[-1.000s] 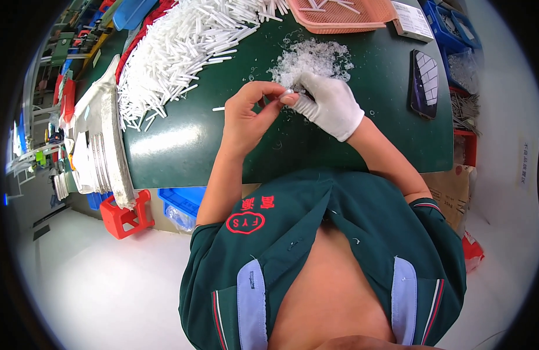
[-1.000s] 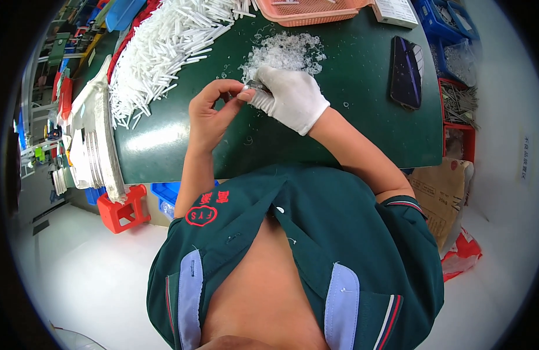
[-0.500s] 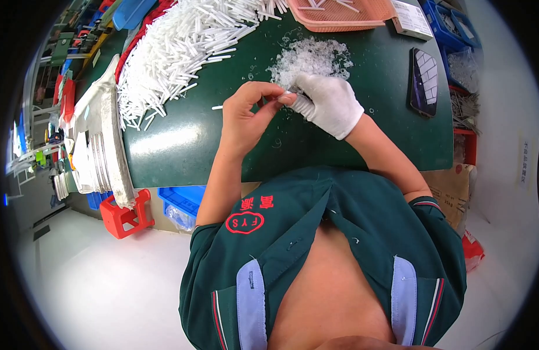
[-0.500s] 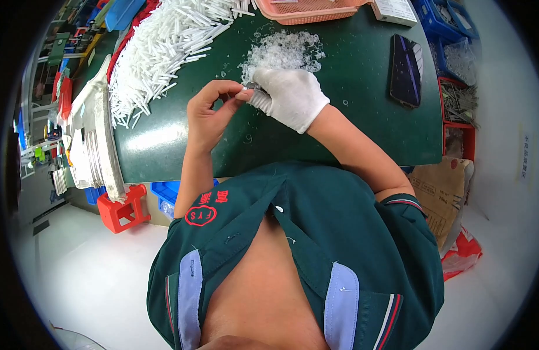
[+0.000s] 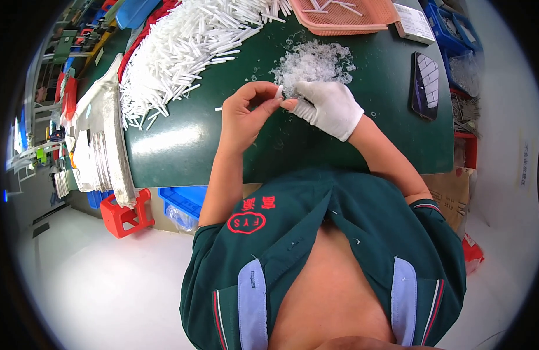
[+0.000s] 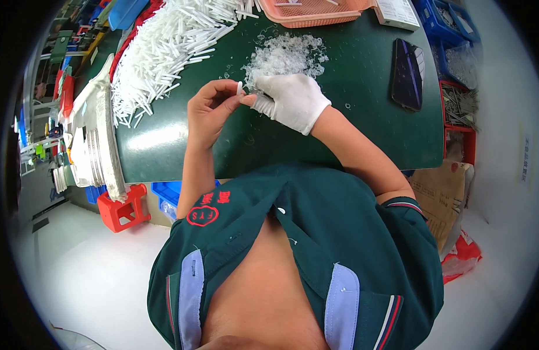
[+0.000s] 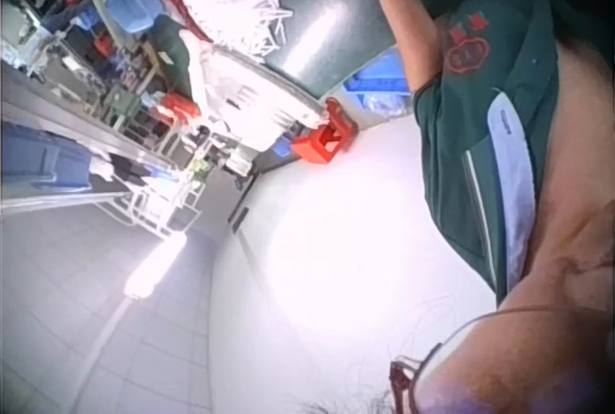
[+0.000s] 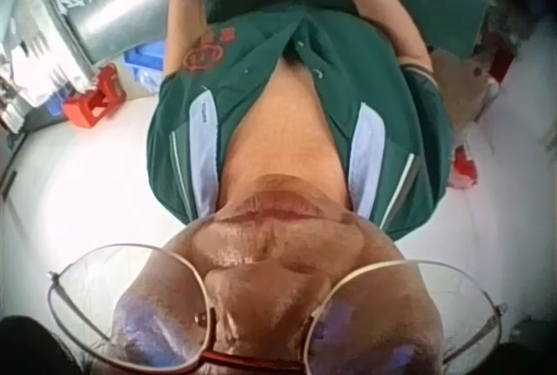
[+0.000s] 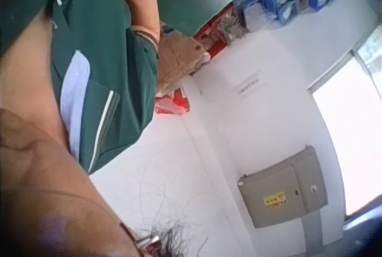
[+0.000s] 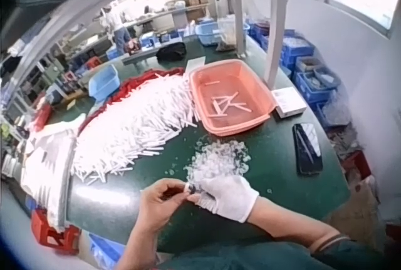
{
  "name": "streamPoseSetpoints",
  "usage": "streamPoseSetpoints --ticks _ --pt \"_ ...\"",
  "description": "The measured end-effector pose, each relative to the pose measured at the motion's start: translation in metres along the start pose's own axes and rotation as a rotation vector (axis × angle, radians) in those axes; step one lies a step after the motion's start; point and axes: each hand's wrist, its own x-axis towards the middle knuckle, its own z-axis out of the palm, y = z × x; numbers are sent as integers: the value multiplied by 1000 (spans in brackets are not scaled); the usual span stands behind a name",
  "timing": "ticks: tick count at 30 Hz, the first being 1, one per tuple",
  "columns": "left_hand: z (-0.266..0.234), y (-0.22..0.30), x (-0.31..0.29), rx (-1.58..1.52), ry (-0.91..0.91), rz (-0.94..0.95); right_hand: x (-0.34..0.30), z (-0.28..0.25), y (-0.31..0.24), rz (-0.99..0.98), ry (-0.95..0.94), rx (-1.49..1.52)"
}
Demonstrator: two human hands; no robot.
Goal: The person empties a basket of plastic tubes into a bin below, places the empty basket on the table, and trims plastic tubes one by one using a small blade before placing each finished tube into the basket.
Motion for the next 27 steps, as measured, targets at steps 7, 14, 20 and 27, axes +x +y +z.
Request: streamPoseSetpoints --ticks 7,14,20,27 --pt "-2 7 2 -274 2 -131 1 0 -1 164 -32 49" --pt "-5 7 10 -348 56 -111 2 0 1 229 -37 12" --pt "-11 1 13 -415 149 -167 2 5 7 198 4 98" --pt "-5 -6 8 -575 177 -243 1 6 5 223 -30 149"
